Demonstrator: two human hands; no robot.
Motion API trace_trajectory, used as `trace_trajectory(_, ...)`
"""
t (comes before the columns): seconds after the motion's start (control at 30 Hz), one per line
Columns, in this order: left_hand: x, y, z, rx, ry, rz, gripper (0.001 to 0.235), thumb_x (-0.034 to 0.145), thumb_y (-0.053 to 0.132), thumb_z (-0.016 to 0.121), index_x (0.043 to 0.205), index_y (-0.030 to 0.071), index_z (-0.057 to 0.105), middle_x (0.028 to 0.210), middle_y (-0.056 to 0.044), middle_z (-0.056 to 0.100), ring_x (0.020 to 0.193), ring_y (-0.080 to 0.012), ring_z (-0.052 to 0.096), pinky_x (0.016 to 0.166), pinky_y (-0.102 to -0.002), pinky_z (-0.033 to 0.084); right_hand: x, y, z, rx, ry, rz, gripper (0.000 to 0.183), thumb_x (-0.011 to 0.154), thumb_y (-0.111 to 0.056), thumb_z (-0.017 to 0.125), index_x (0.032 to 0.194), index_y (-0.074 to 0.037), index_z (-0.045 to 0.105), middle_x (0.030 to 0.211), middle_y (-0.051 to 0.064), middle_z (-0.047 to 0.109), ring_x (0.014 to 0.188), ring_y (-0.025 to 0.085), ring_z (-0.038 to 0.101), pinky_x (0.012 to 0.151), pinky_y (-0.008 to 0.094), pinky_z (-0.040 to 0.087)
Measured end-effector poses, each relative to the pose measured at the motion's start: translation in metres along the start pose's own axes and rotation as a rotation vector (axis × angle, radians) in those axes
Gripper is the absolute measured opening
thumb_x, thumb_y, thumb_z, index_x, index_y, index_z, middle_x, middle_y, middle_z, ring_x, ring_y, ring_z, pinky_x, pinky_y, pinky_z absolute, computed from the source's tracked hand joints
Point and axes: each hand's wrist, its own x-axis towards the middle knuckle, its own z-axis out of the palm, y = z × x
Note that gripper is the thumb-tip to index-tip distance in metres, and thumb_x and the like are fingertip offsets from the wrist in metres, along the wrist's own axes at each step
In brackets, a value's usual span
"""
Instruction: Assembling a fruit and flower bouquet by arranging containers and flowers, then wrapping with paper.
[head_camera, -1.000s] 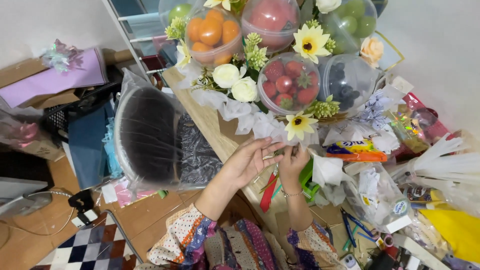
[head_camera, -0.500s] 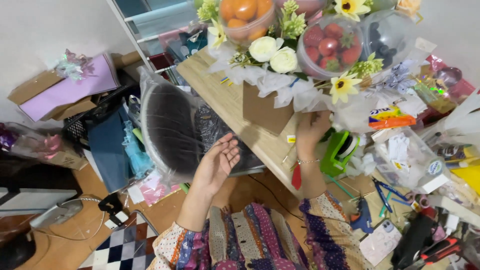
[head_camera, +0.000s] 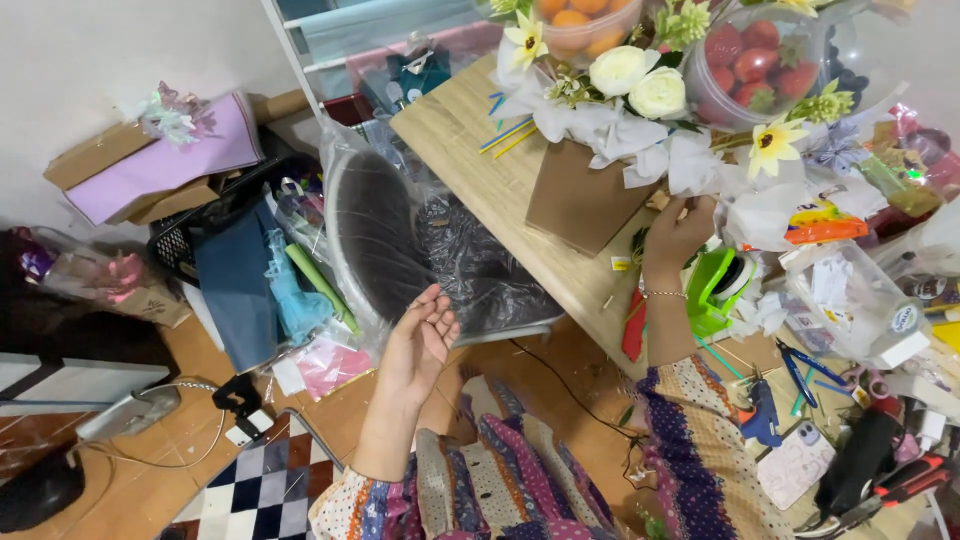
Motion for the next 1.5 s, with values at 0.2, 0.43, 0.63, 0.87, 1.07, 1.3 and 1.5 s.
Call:
trace_trajectory(0.2, 0.003, -0.006, 0.0, 0.039, -0.008, -0.032, 0.027, 0.096, 0.014, 0.059, 0.123, 0.015, 0.062, 0.1, 0.0, 0.075, 0.087, -0.0126, 0.071, 0.084, -0.03, 0.057, 0.006, -0.005, -0.007, -0.078, -0.01, -0.085, 0.01, 0.093, 0.01, 0.058, 0.089, 0.003, 0.065, 0.072, 0.017, 0.062, 0.067, 0.037, 0.059, 0.068, 0.037, 0.05)
trace_trajectory(0.43, 0.031, -0.054, 0.048, 0.064, -0.148, -0.165, 0.029, 0.097, 0.017, 0.058, 0.126, 0.015, 0.061, 0.103, -0.001, 0.075, 0.089, -0.0137, 0.071, 0.085, -0.031, 0.057, 0.01, 0.005, -0.014, -0.136, -0.124, -0.065, 0.01, 0.097, 0.009, 0.057, 0.094, 0.004, 0.065, 0.08, 0.018, 0.061, 0.079, 0.041, 0.061, 0.079, 0.043, 0.049)
trace_trajectory(0.63, 0.046, -0.088, 0.156, 0.17, -0.256, -0.262, 0.03, 0.097, 0.003, 0.051, 0.127, 0.003, 0.058, 0.115, -0.014, 0.068, 0.094, -0.0201, 0.062, 0.084, -0.032, 0.053, 0.027, -0.02, -0.022, -0.048, -0.229, -0.035, 0.02, 0.098, -0.004, 0.052, 0.109, 0.005, 0.066, 0.098, 0.024, 0.067, 0.096, 0.042, 0.064, 0.082, 0.048, 0.048)
trace_trajectory(0.87, 0.087, -0.153, 0.24, 0.089, -0.435, -0.112, 0.072, 0.102, 0.008, 0.055, 0.157, -0.002, 0.01, 0.154, -0.027, 0.037, 0.14, -0.0379, 0.046, 0.115, -0.048, 0.041, 0.032, -0.017, -0.035, 0.019, -0.282, 0.035, 0.017, 0.099, -0.01, 0.055, 0.104, 0.001, 0.066, 0.094, 0.019, 0.067, 0.092, 0.038, 0.064, 0.082, 0.045, 0.048)
trace_trajectory(1.07, 0.113, -0.176, 0.272, -0.093, -0.311, -0.102, 0.026, 0.1, 0.006, 0.058, 0.119, 0.006, 0.04, 0.121, -0.011, 0.051, 0.135, -0.0375, 0.053, 0.116, -0.051, 0.042, 0.034, -0.02, -0.04, 0.112, -0.336, 0.13, 0.016, 0.1, -0.015, 0.057, 0.099, -0.002, 0.067, 0.089, 0.015, 0.067, 0.088, 0.034, 0.064, 0.082, 0.043, 0.049)
trace_trajectory(1.3, 0.117, -0.164, 0.289, -0.088, -0.238, -0.144, 0.016, 0.096, 0.011, 0.068, 0.103, 0.001, 0.058, 0.104, -0.011, 0.063, 0.116, -0.0314, 0.068, 0.107, -0.051, 0.052, 0.046, -0.028, -0.033, 0.22, -0.352, 0.247, 0.019, 0.101, -0.021, 0.059, 0.093, -0.006, 0.067, 0.084, 0.01, 0.067, 0.083, 0.029, 0.064, 0.081, 0.039, 0.049)
trace_trajectory(1.5, 0.135, -0.167, 0.281, -0.002, -0.306, -0.317, 0.022, 0.099, 0.029, 0.067, 0.103, 0.008, 0.064, 0.096, -0.002, 0.068, 0.089, -0.0131, 0.071, 0.084, -0.032, 0.061, 0.048, -0.029, -0.04, 0.316, -0.371, 0.342, 0.022, 0.101, -0.026, 0.061, 0.088, -0.009, 0.067, 0.079, 0.006, 0.067, 0.079, 0.026, 0.063, 0.081, 0.037, 0.05)
